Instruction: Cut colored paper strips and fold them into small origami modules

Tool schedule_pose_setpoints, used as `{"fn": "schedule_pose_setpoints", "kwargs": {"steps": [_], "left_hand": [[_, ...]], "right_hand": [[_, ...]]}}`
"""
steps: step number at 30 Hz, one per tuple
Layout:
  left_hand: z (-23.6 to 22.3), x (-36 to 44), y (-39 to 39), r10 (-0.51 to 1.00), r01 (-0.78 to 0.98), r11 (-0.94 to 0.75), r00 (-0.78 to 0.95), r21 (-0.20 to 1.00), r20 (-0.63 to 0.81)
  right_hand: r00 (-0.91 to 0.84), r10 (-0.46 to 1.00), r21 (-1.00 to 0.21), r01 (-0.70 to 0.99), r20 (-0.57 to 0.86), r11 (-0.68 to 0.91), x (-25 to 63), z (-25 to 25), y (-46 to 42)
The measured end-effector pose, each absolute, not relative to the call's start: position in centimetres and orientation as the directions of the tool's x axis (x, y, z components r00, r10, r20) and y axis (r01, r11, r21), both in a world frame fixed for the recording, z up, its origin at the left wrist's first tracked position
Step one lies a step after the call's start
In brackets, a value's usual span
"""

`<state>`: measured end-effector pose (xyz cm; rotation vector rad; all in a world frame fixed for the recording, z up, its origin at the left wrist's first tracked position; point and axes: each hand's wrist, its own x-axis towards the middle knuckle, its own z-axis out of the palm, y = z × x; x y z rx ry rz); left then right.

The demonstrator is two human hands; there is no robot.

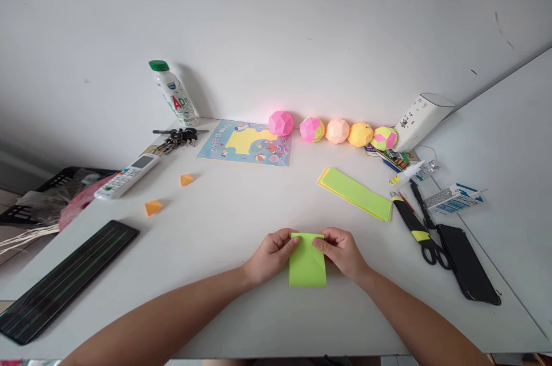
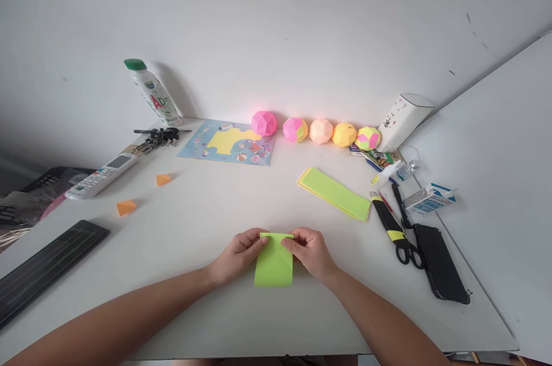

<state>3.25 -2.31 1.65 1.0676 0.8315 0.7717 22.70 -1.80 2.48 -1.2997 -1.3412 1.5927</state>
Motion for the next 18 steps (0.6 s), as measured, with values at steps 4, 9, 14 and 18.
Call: {"fn": "schedule_pose_setpoints", "kwargs": {"steps": [4,9,14,18], "left_hand": [[1.63,3.21,-2.36,0.856,-0.136,0.288,0.48,0.948,-0.191],[1.6,3.25,-2.32,0.856,-0.144,0.291,0.481,0.946,-0.19],[1.65,3.28,-2.33,0.855,-0.148,0.298,0.481,0.943,-0.195],[1.64,3.28,-2.36,0.856,-0.157,0.299,0.481,0.941,-0.191]], "right_hand": [[-0.277,0.926,-0.966,0.101,-0.258,-0.239,22.7,2.43,-1.79],[-0.287,0.924,-0.967,0.09,-0.254,-0.238,22.72,2.5,-1.79],[-0.291,0.925,-0.969,0.096,-0.244,-0.226,22.72,2.55,-1.77],[-0.289,0.927,-0.97,0.094,-0.24,-0.222,22.68,2.54,-1.77]]}}
